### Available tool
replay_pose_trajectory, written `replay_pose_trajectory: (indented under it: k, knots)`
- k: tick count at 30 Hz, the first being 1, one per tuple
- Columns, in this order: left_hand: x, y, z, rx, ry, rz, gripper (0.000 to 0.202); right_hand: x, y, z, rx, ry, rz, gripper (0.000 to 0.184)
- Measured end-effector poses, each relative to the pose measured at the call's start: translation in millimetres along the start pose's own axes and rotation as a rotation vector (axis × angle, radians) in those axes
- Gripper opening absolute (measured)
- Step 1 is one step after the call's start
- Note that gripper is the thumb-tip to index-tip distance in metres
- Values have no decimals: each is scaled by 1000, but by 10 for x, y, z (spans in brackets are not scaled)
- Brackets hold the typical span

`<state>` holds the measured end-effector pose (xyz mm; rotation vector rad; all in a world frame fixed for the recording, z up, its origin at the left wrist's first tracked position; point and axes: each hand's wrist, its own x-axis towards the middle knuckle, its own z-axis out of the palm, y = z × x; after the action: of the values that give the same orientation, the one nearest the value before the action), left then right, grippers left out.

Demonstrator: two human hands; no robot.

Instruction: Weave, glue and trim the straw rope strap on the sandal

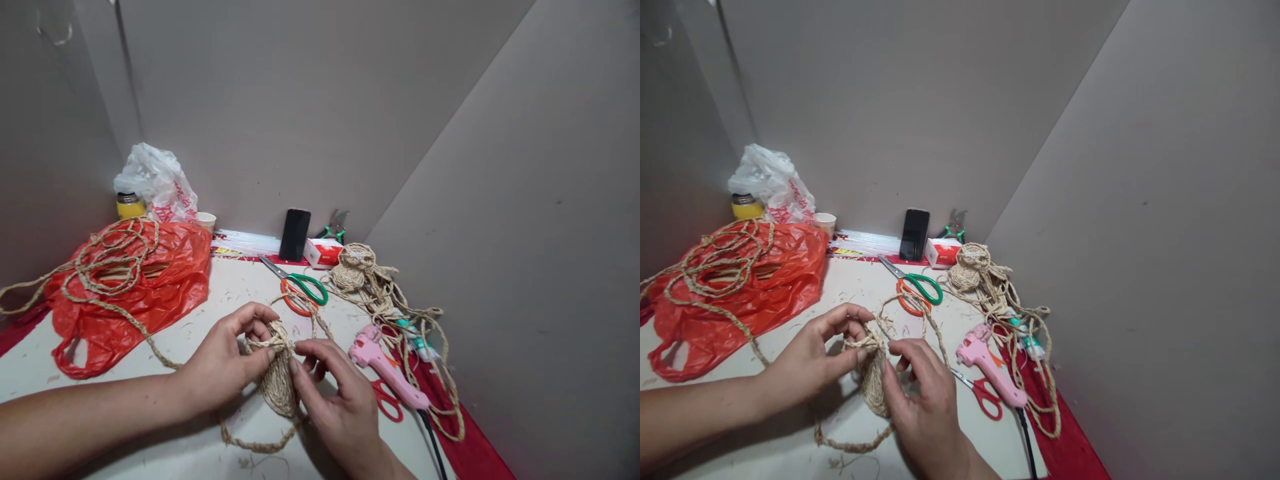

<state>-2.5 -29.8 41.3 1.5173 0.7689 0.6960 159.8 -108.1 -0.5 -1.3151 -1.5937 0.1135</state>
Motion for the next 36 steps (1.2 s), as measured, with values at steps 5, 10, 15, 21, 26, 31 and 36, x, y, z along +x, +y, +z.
replay_pose_trajectory:
  k: [5,10,15,21,26,31,36]
  knots:
    - [-22,17,13,-8,-1,10,30,13,-33,-3,-3,-1,-8,18]
    - [-39,30,19,16,-11,9,31,15,-38,-1,11,-39,-3,15]
    - [2,1,5,-16,12,-13,33,-17,-2,22,47,46,117,24]
    - [156,-62,-126,-15,55,-36,34,37,75,-108,26,186,180,20]
    - [319,-211,-222,-28,54,-106,33,148,132,-312,-8,284,237,15]
    - [433,-372,-331,184,107,-62,29,262,59,-410,-43,191,262,21]
    - [507,-425,-473,437,252,111,25,360,66,-582,-163,-66,240,43]
